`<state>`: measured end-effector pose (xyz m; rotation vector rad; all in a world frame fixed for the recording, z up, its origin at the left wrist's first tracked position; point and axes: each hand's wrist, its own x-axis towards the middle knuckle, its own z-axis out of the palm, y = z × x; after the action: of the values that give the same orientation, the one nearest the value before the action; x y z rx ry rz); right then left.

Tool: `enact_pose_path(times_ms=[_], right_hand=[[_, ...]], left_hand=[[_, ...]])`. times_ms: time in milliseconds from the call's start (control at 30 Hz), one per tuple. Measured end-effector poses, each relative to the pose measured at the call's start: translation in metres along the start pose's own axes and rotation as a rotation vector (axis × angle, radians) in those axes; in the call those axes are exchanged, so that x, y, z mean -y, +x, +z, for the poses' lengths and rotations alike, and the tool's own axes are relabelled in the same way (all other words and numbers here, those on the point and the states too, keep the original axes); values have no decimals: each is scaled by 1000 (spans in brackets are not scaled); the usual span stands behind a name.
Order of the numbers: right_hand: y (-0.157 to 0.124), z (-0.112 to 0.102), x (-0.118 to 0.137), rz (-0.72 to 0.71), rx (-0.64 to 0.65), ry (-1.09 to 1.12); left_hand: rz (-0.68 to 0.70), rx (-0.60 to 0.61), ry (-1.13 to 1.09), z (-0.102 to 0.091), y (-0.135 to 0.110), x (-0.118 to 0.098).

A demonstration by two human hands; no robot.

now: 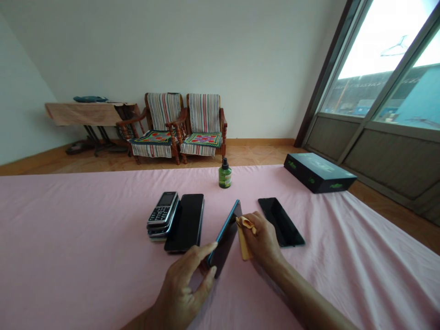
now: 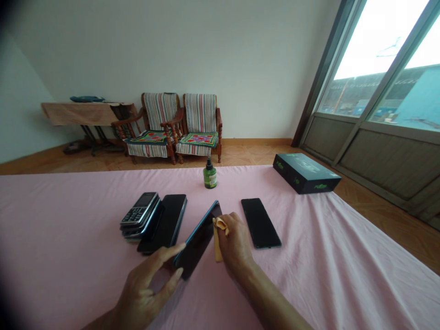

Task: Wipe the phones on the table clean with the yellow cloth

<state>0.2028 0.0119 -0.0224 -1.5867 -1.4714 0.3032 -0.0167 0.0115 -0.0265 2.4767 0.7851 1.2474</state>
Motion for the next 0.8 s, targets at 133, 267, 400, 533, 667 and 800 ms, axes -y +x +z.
enact_pose_path(times_ms=[133,267,400,533,667,800], right_hand=[[-3,5,-2,31,14,-3],[-2,5,-3,38,40,-6],[-2,4,-3,41,55,-20],[-1,5,-3,48,71,-40],[1,0,-2,79,61,-76],[1,-16,1,126,87,-114]], left_hand=[[14,23,27,0,-2,1],[43,131,-49,1,-2,-3],[117,234,-128,3,-1,-4],[128,284,-115,4,1,-5],[86,378,-101,2,5,-11],[82,457,-82,-1,10,-17]])
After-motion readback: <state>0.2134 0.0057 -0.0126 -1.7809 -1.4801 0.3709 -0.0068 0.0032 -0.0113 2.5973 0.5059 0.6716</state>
